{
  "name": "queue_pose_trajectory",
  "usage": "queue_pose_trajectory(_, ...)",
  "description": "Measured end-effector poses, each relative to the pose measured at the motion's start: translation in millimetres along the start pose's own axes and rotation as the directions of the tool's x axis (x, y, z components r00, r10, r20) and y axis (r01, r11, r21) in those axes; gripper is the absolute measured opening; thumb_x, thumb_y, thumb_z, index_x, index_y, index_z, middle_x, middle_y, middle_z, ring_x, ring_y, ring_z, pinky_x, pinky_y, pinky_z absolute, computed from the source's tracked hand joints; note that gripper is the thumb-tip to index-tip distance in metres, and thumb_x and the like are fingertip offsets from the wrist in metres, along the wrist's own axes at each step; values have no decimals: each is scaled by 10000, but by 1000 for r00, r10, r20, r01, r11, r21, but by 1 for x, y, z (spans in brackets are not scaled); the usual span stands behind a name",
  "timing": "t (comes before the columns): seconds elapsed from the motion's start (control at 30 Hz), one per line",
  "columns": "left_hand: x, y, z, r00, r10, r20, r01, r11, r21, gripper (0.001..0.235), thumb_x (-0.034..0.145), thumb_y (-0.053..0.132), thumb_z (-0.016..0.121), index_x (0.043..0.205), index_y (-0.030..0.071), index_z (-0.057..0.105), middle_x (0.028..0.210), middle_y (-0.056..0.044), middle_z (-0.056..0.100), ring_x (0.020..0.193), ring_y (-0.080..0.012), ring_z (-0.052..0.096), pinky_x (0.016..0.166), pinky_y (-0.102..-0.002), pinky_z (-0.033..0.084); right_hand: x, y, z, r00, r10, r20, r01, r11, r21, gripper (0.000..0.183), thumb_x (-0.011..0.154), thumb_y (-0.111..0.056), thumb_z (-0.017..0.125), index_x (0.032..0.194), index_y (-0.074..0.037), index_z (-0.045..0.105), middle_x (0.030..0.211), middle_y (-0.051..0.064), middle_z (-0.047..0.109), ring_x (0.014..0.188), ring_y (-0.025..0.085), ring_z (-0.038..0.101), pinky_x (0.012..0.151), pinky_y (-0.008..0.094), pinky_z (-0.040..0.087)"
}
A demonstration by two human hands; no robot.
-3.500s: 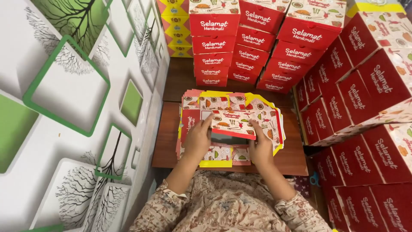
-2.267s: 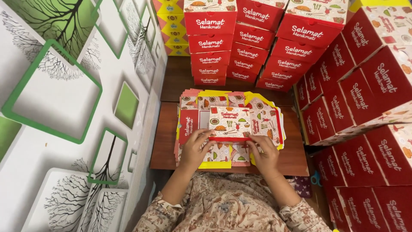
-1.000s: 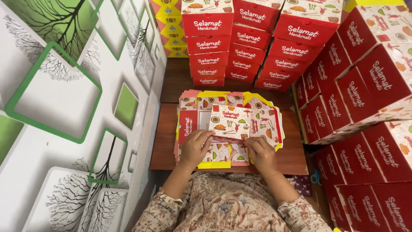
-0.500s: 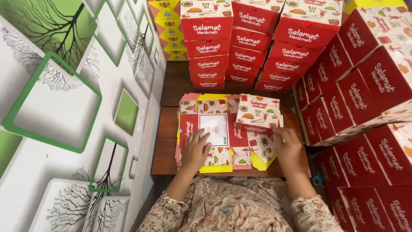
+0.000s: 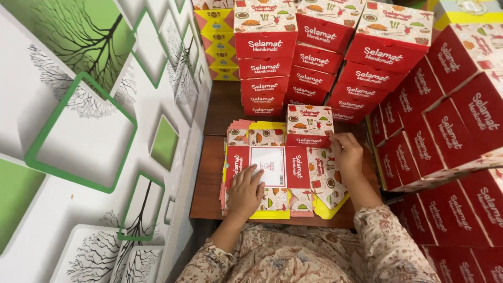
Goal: Assembling small cardboard pastry boxes from flat templates by folding and tucking flaps.
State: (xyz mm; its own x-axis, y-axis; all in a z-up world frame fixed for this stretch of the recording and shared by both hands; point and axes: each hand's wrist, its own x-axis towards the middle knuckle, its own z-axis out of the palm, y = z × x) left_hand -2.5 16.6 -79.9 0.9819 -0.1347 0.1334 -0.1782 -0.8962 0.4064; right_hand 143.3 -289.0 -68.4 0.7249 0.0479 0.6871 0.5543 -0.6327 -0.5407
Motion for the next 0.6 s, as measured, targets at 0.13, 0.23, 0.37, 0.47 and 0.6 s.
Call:
queue_pose_trajectory(0.13,0,0,2,1000,-12,25,11,1000,16,429,1062,350,389,1429,185,540,1478,-141,481,1439,-320,382,1140,-487,319,9,23,19,999,27,25,-27,1000,1,144,938,6,747,974,-129,785,898,48,709,916,289,724,810,383,577)
queue_pose_trajectory(0.23,1,1,-2,999,-14,31,14,1000,20,432,1064,357,382,1434,193,532,1477,-138,478,1439,-316,378,1136,-483,319,16,32,26,999,30,43,-30,1000,-7,157,938,21,729,1009,-109,782,901,71,706,913,308,721,815,393,577)
queue_pose_trajectory(0.37,1,4,-6,998,-22,57,23,1000,-6,443,1069,357,358,1438,182,528,1488,-150,467,1446,-329,362,1136,-495,309,18,44,33,1000,5,22,-3,998,-60,157,943,46,720,1009,-84,778,896,80,699,878,298,721,814,394,583)
queue_pose_trajectory(0.47,0,2,-2,999,-14,41,14,1000,-3,441,1068,349,360,1435,174,531,1482,-155,471,1440,-335,366,1131,-498,309,20,61,44,1000,-18,7,19,992,-122,116,955,-8,740,1005,-106,775,911,58,691,896,281,720,823,373,584)
queue_pose_trajectory(0.6,0,-2,6,1000,16,-6,-16,1000,17,427,1064,332,381,1427,170,538,1465,-164,483,1426,-343,383,1123,-502,316,29,65,51,998,-53,-22,48,984,-172,105,963,-42,748,1001,-137,767,927,29,678,918,265,716,837,354,583)
